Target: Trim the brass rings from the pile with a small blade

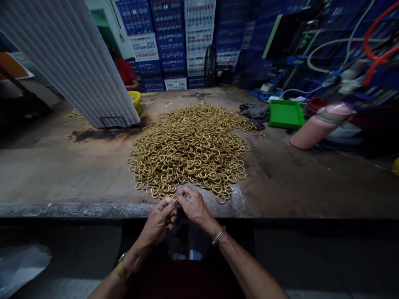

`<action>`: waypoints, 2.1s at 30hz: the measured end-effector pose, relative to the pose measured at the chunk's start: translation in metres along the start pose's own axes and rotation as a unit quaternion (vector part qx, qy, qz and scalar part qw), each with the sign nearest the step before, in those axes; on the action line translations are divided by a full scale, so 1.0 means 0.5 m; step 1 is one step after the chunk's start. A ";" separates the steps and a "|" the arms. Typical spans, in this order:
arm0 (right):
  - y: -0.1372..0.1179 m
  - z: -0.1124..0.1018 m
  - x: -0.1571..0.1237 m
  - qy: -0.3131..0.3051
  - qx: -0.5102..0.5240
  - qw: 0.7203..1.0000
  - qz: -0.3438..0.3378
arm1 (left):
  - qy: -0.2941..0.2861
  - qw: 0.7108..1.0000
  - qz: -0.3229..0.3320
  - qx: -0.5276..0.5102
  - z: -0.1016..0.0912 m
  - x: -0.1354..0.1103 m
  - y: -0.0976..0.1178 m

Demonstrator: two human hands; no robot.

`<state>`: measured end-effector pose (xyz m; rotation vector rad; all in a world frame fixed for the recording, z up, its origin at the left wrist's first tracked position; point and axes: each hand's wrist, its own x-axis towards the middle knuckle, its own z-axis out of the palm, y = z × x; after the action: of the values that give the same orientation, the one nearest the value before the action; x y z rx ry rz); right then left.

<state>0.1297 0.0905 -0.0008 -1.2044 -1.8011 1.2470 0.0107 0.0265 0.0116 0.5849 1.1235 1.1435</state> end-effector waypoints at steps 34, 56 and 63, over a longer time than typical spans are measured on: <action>-0.011 -0.010 -0.042 -0.097 -0.346 0.932 -0.044 | -0.008 0.994 0.053 0.097 -0.007 -0.009 -0.003; -0.012 0.005 0.084 0.060 -0.431 0.900 0.037 | -0.038 0.973 -0.076 -0.215 -0.032 -0.022 0.004; 0.004 -0.012 0.069 0.082 -0.307 0.947 -0.032 | -0.050 0.969 -0.058 -0.234 -0.038 -0.005 0.004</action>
<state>0.1224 0.1247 -0.0008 -1.5053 -2.1520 0.5245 -0.0076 0.0218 0.0069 0.2029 0.7534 1.2096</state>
